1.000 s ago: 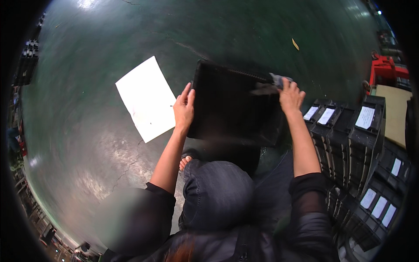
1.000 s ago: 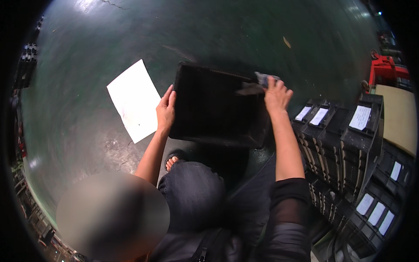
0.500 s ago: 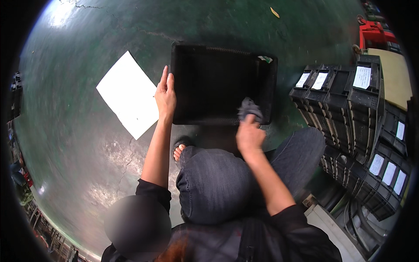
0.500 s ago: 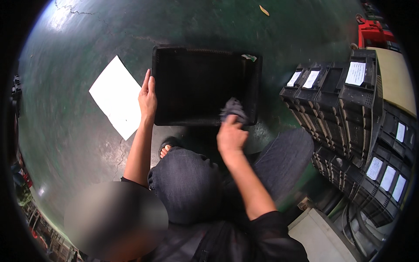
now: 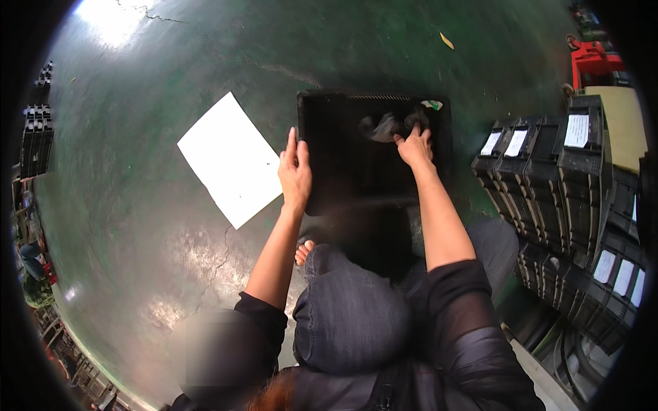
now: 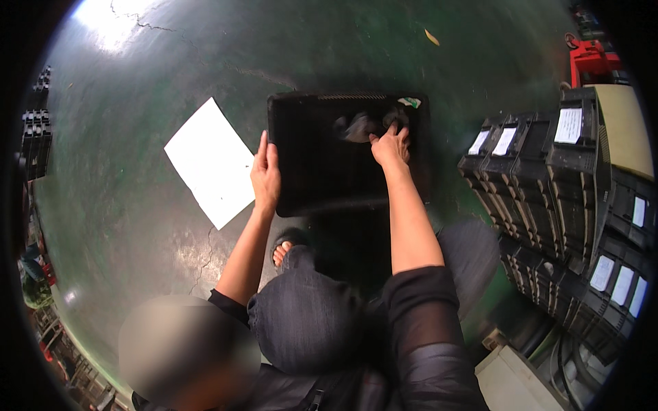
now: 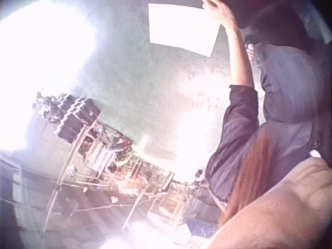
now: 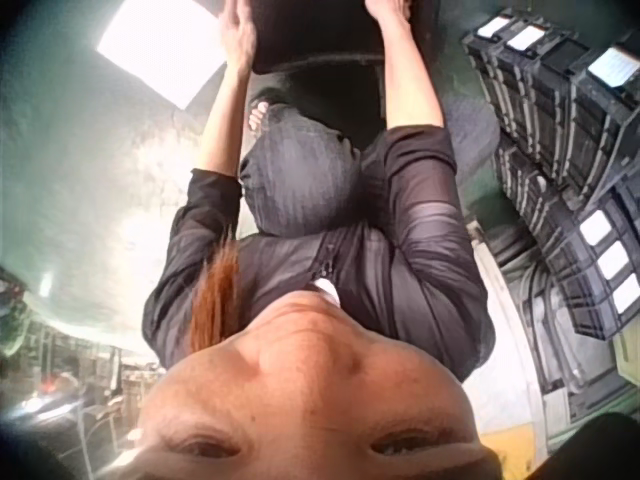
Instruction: The person wipes the inside of several plastic crates with a cloth and places a sheet of paper into each crate before stacking them.
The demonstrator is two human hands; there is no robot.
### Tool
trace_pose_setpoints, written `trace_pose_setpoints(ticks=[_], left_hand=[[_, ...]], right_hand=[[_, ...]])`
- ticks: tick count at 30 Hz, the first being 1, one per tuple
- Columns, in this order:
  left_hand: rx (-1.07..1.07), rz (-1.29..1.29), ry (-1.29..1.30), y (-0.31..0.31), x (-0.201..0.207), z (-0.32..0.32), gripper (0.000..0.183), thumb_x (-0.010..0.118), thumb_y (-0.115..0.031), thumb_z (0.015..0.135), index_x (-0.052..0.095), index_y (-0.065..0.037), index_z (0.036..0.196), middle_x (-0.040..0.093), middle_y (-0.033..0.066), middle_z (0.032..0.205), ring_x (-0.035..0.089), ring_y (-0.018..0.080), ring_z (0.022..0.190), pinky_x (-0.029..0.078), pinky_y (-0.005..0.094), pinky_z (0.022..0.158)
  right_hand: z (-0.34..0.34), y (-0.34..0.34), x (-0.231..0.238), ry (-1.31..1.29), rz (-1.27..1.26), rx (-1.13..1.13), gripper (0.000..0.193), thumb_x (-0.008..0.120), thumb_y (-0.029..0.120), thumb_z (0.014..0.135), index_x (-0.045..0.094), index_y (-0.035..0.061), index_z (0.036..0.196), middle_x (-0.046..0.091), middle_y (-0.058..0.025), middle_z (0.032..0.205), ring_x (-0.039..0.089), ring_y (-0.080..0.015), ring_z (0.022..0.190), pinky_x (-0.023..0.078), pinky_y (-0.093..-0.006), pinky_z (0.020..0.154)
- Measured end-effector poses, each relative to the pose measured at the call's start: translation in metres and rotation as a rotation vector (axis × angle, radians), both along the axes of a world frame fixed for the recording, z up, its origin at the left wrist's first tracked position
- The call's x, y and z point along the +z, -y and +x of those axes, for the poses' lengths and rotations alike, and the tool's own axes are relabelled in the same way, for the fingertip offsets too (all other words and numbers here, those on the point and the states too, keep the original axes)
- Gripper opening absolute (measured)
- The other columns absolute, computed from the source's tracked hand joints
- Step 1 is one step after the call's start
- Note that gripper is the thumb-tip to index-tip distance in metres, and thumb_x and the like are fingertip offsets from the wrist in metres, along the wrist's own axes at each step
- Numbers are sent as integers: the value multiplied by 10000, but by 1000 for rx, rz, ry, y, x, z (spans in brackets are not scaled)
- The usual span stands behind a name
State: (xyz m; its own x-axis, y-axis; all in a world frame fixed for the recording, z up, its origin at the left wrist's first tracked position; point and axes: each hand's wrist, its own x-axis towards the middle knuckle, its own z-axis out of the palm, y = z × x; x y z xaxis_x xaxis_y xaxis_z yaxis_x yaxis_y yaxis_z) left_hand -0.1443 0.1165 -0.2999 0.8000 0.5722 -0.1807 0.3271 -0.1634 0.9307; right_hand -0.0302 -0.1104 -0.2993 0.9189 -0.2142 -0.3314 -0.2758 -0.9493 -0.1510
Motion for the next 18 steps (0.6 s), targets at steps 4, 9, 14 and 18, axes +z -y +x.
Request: trace_pose_setpoints(ticks=[4,9,14,18], left_hand=[[8,121,0,10,1,-2,462,557,-280,900,456,-148,1331,529,117,808,530,211,734,429,325,688],[52,21,39,5,-5,-5,441,539,-211,920,445,-117,1340,523,26,824,482,101,735,415,239,685],[11,183,-126,10,9,-2,425,509,-230,931,448,-113,1335,537,65,808,511,132,718,430,266,685],[26,254,-81,11,7,-1,425,502,-242,933,445,-115,1334,548,96,802,534,162,719,437,299,684]], right_hand=[[-7,-70,-32,-40,0,142,666,529,359,849,296,29,1379,164,-182,1454,148,-472,1309,306,-517,1015],[-34,-122,-26,44,-53,920,459,471,126,813,481,53,1266,278,-110,1447,231,-330,1336,323,-484,1024],[5,-39,-47,287,19,780,392,484,99,795,556,140,1178,485,19,1307,408,-240,1229,385,-431,958],[37,0,-25,145,-201,426,293,589,62,748,596,133,1032,643,-97,1007,586,-275,1001,497,-422,793]])
